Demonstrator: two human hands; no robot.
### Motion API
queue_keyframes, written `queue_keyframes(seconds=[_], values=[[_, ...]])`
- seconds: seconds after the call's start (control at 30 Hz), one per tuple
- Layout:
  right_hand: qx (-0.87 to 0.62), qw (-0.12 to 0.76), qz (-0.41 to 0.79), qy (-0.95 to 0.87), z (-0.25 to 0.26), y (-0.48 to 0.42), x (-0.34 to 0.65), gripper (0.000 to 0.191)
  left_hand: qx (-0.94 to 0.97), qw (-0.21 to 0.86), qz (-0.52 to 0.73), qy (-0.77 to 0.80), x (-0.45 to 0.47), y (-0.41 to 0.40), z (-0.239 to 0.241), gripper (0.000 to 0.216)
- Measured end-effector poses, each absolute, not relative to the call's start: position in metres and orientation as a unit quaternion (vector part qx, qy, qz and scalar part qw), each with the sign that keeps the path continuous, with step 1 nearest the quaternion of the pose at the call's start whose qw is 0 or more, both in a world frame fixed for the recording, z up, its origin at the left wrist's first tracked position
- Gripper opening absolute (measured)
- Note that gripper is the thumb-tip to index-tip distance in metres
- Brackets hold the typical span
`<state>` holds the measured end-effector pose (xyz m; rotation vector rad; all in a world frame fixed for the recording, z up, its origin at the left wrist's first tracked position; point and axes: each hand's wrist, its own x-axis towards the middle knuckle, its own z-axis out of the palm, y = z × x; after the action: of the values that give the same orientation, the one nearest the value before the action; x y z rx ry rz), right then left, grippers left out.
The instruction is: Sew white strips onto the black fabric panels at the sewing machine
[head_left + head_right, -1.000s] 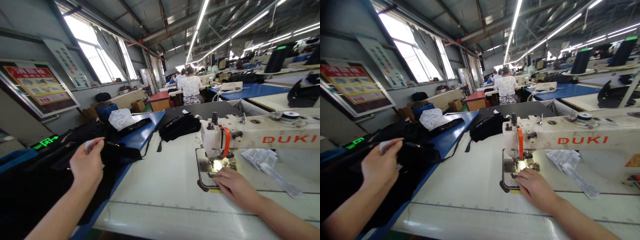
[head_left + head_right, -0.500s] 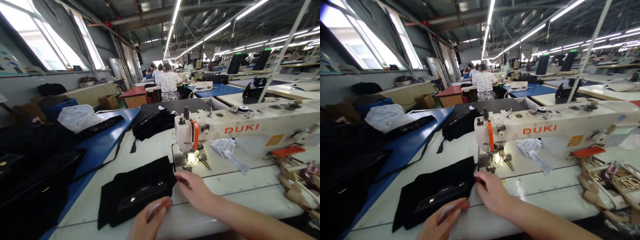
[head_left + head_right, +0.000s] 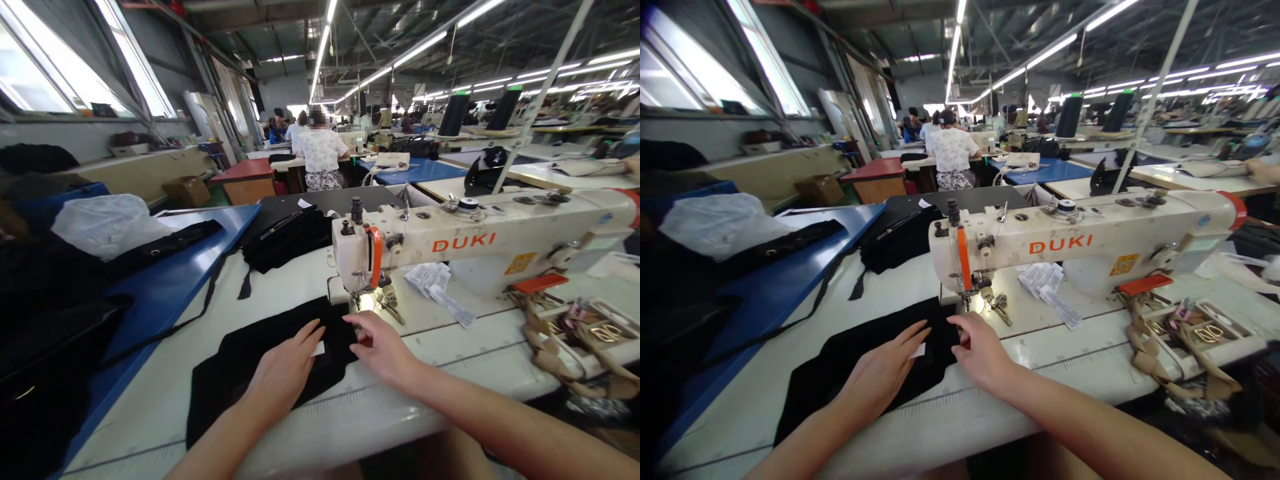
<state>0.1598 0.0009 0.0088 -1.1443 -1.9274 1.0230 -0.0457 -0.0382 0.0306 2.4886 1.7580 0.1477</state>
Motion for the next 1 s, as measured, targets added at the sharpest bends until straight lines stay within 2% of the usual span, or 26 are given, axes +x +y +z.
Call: queue_keyframes(seconds=[0.07,0.17,0.27,0.47,0.63,1.0], values=[[-0.436,0.321,0.340,-0.769,0.011,0.003,0.171,0.047,0.824,0.056,0.049,0.561,-0.040,-0.029,0.032,0.050],[-0.425,0.284,0.196,-0.837,0.018,-0.001,0.187,0.035,0.836,0.054,0.051,0.543,-0.040,-0.024,0.030,0.048],[-0.362,0.233,0.102,-0.897,0.020,-0.008,0.196,0.025,0.847,0.045,0.050,0.528,-0.047,-0.023,0.027,0.047],[-0.299,0.193,0.076,-0.932,0.013,-0.009,0.193,0.026,0.837,-0.021,0.089,0.540,-0.040,-0.017,0.033,0.047],[-0.284,0.188,0.058,-0.938,0.013,-0.003,0.191,0.027,0.867,-0.051,0.048,0.493,-0.016,0.004,0.039,0.040],[-0.280,0.195,0.055,-0.938,0.009,-0.003,0.196,0.027,0.851,0.006,0.201,0.486,-0.030,0.011,0.014,0.032]])
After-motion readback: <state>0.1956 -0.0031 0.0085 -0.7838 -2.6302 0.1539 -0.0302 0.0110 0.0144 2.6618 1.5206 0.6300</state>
